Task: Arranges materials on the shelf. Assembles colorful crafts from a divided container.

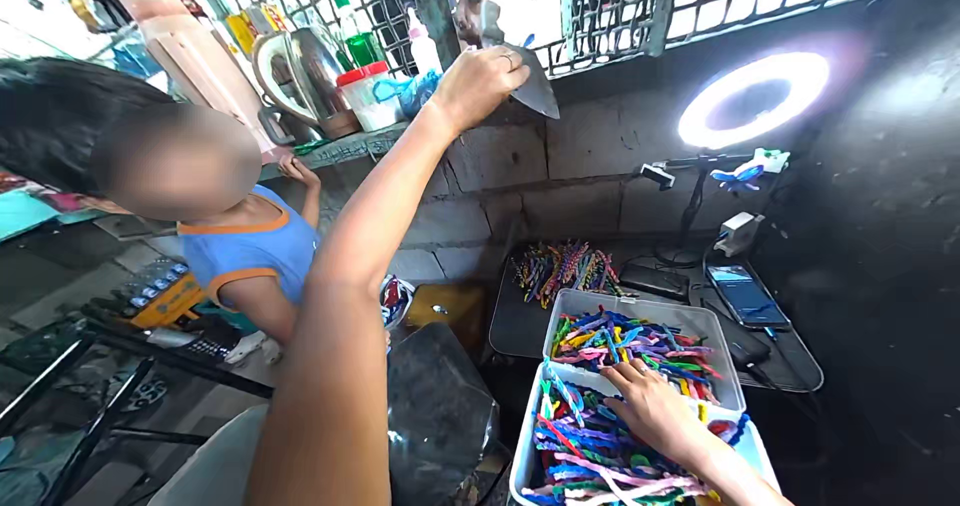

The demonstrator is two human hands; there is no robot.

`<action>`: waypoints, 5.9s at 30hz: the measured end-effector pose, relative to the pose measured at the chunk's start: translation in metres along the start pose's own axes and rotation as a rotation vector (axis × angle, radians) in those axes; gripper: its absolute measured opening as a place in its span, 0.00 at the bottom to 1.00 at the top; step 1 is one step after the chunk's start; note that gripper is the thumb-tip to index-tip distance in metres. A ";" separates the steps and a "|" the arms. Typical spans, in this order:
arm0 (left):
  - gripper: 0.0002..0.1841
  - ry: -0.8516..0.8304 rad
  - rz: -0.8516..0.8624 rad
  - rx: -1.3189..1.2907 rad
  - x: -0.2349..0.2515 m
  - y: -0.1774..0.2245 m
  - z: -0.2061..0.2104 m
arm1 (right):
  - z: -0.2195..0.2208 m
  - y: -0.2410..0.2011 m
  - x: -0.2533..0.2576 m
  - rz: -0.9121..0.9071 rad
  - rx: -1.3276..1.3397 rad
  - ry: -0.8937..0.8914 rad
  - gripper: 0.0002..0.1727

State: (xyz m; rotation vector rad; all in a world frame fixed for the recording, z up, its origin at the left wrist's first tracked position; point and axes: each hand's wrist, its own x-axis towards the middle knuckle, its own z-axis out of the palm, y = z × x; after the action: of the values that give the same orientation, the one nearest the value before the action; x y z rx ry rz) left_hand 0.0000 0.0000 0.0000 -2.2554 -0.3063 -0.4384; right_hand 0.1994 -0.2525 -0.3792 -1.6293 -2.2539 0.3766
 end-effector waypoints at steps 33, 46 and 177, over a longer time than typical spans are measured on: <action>0.34 -0.101 -0.637 -0.187 0.041 -0.003 0.061 | 0.005 0.001 0.000 0.021 0.014 0.035 0.19; 0.26 0.148 -0.572 -0.634 -0.045 0.195 0.047 | -0.046 0.007 -0.008 0.048 0.309 0.107 0.18; 0.13 -0.304 -0.495 -1.230 -0.141 0.359 0.013 | -0.074 -0.038 -0.111 -0.370 -0.096 0.456 0.09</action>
State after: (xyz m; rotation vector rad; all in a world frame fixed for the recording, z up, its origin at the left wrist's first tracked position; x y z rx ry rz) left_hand 0.0015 -0.2350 -0.3065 -3.4626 -0.9661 -0.6421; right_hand 0.2297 -0.3679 -0.3094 -1.1495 -2.1669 -0.1820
